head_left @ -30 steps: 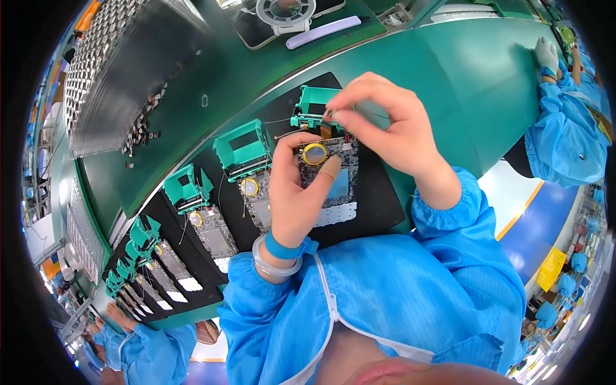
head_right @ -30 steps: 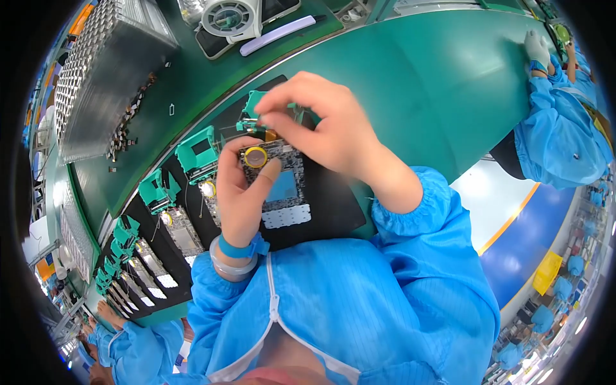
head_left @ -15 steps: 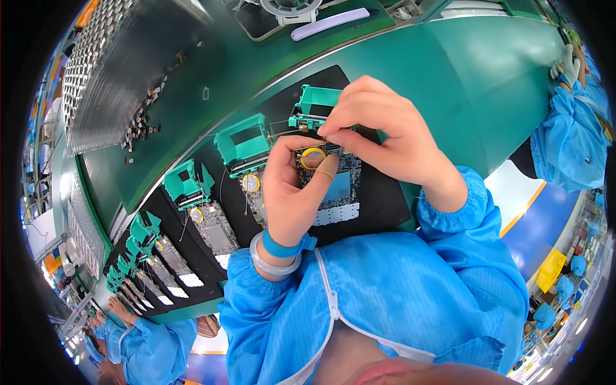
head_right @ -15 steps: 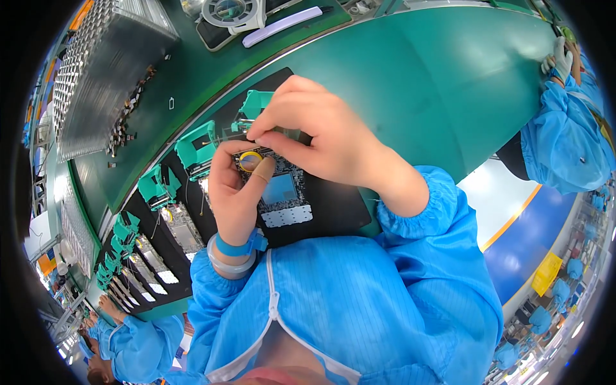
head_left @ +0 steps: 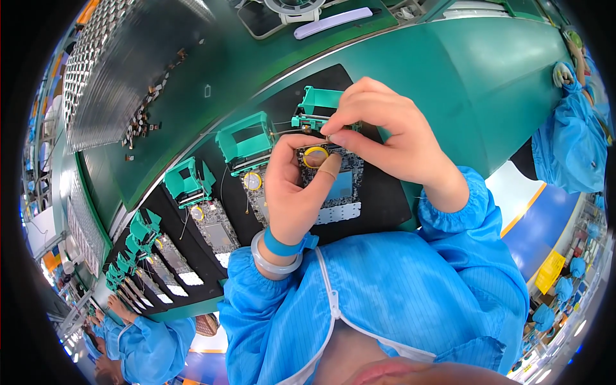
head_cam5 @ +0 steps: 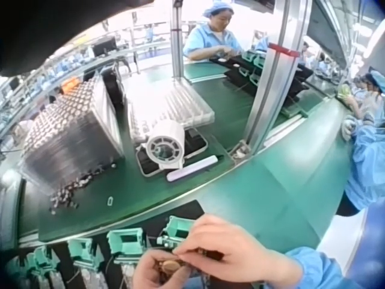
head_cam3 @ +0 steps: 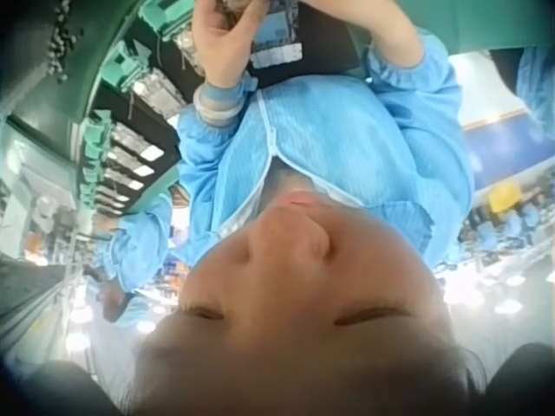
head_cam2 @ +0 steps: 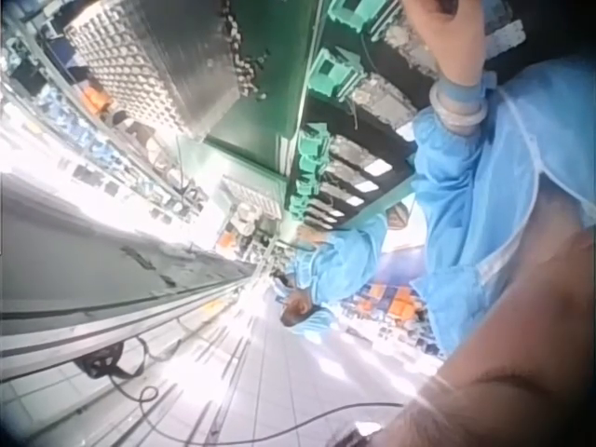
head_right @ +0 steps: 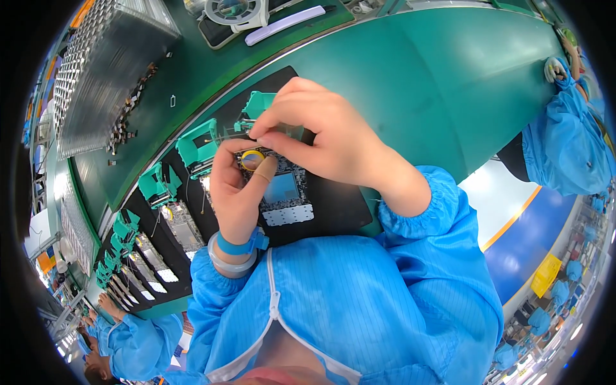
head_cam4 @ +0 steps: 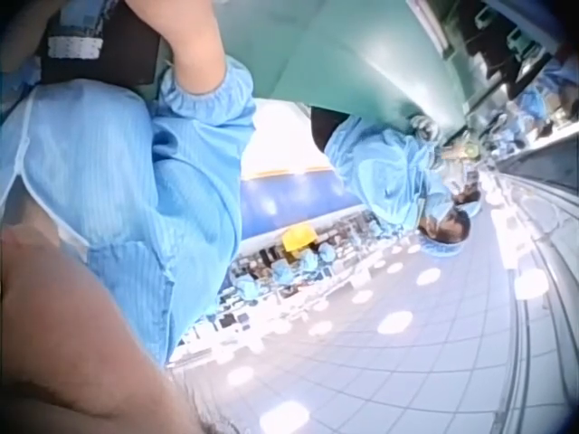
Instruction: The person assembles electronic components and plastic frames onto circuit boards by hand at an assembly line station.
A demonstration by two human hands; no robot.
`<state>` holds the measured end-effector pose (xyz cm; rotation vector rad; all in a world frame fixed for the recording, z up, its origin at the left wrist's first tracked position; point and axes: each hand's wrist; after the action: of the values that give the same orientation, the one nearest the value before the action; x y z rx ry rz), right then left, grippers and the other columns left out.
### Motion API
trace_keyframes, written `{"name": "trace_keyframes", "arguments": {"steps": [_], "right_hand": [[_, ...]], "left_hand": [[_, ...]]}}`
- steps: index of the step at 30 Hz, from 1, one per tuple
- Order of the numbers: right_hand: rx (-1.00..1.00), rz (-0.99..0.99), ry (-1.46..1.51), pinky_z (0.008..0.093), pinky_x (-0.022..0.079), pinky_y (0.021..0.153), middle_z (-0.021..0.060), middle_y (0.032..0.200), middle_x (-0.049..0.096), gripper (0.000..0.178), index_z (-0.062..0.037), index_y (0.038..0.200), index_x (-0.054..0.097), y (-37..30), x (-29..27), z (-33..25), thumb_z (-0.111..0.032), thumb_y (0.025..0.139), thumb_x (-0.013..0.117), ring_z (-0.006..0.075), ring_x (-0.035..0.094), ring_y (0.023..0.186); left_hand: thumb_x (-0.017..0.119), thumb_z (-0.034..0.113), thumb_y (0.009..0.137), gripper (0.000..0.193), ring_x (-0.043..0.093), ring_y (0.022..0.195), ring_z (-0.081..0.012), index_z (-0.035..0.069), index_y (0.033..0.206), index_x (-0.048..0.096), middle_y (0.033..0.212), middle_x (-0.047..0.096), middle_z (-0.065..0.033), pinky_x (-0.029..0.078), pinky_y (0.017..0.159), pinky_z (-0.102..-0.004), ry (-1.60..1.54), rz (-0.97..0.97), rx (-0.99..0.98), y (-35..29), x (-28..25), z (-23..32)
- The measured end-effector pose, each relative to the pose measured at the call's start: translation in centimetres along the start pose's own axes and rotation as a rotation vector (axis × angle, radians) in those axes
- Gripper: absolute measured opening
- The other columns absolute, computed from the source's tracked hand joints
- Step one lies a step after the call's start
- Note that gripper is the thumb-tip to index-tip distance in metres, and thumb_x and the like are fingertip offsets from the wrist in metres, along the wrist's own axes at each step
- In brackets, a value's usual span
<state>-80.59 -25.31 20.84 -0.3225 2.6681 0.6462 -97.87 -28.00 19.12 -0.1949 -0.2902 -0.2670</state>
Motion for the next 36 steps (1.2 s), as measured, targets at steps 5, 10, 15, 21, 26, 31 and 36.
{"name": "trace_keyframes", "arguments": {"steps": [5,10,15,21,26,31,36], "right_hand": [[0.169,0.018,0.215,0.0294,0.045,0.071,0.0051,0.086,0.057,0.029,-0.0034,0.096,0.064,-0.8,0.3,-0.4,0.011,0.072,0.060,0.0190,0.055,0.082],[0.145,-0.060,0.085,0.0304,0.044,0.078,0.0059,0.089,0.055,0.037,-0.0039,0.099,0.061,-0.3,0.7,-1.2,0.012,0.066,0.057,0.0185,0.054,0.089],[0.100,-0.095,0.065,0.0318,0.043,0.080,0.0068,0.091,0.057,0.035,-0.0036,0.098,0.060,-0.3,0.6,-0.5,0.011,0.066,0.059,0.0204,0.053,0.093],[0.000,0.053,0.032,0.0358,0.037,0.095,0.0101,0.110,0.056,0.031,-0.0027,0.105,0.059,0.3,-0.5,0.7,-0.001,0.074,0.062,0.0240,0.049,0.109],[0.268,0.207,-0.064,0.0281,0.040,0.092,0.0057,0.112,0.055,0.024,-0.0030,0.109,0.058,0.5,-0.3,3.9,-0.014,0.088,0.058,0.0127,0.051,0.106],[0.579,0.219,-0.077,0.0183,0.040,0.058,-0.0022,0.074,0.059,0.019,-0.0025,0.100,0.060,-0.1,-1.7,5.4,-0.019,0.091,0.057,0.0040,0.050,0.064],[0.768,0.077,-0.121,0.0193,0.036,0.049,-0.0028,0.063,0.056,0.017,-0.0024,0.097,0.060,-0.4,-1.0,3.1,-0.017,0.091,0.055,0.0038,0.048,0.054]], "left_hand": [[0.060,-0.006,0.082,0.021,0.049,0.079,-0.0036,0.002,0.100,0.050,0.091,0.056,-0.0015,0.040,0.069,-0.0168,-0.087,0.030,0.005,0.1,0.1,0.0],[0.060,-0.003,0.084,0.016,0.049,0.078,-0.0023,0.001,0.097,0.051,0.088,0.057,-0.0010,0.040,0.066,-0.0164,0.007,0.096,0.047,-0.2,0.3,-0.3],[0.061,-0.005,0.084,0.020,0.050,0.079,-0.0033,0.002,0.099,0.050,0.088,0.056,-0.0015,0.041,0.067,-0.0169,0.028,0.092,0.089,-0.3,0.3,-0.5],[0.060,-0.007,0.082,0.035,0.052,0.089,-0.0090,0.003,0.111,0.043,0.100,0.054,-0.0052,0.044,0.078,-0.0219,-0.185,0.004,0.118,0.1,0.5,-0.5],[0.061,0.000,0.083,0.046,0.052,0.101,-0.0151,0.000,0.121,0.035,0.113,0.053,-0.0129,0.044,0.085,-0.0270,-0.108,-0.026,-0.050,-0.3,-0.2,-1.1],[0.060,0.001,0.084,0.048,0.054,0.110,-0.0214,0.000,0.126,0.039,0.121,0.052,-0.0145,0.045,0.091,-0.0317,0.327,0.061,0.117,-4.5,-3.5,3.2],[0.059,0.004,0.086,0.031,0.053,0.105,-0.0143,0.001,0.115,0.052,0.113,0.055,-0.0080,0.044,0.088,-0.0280,0.513,0.586,0.277,-9.6,-13.2,5.4]]}}
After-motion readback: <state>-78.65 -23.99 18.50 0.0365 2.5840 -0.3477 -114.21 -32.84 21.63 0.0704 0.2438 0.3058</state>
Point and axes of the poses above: each hand's wrist, its own y-axis towards the middle knuckle, its own x-axis out of the palm, z = x × y
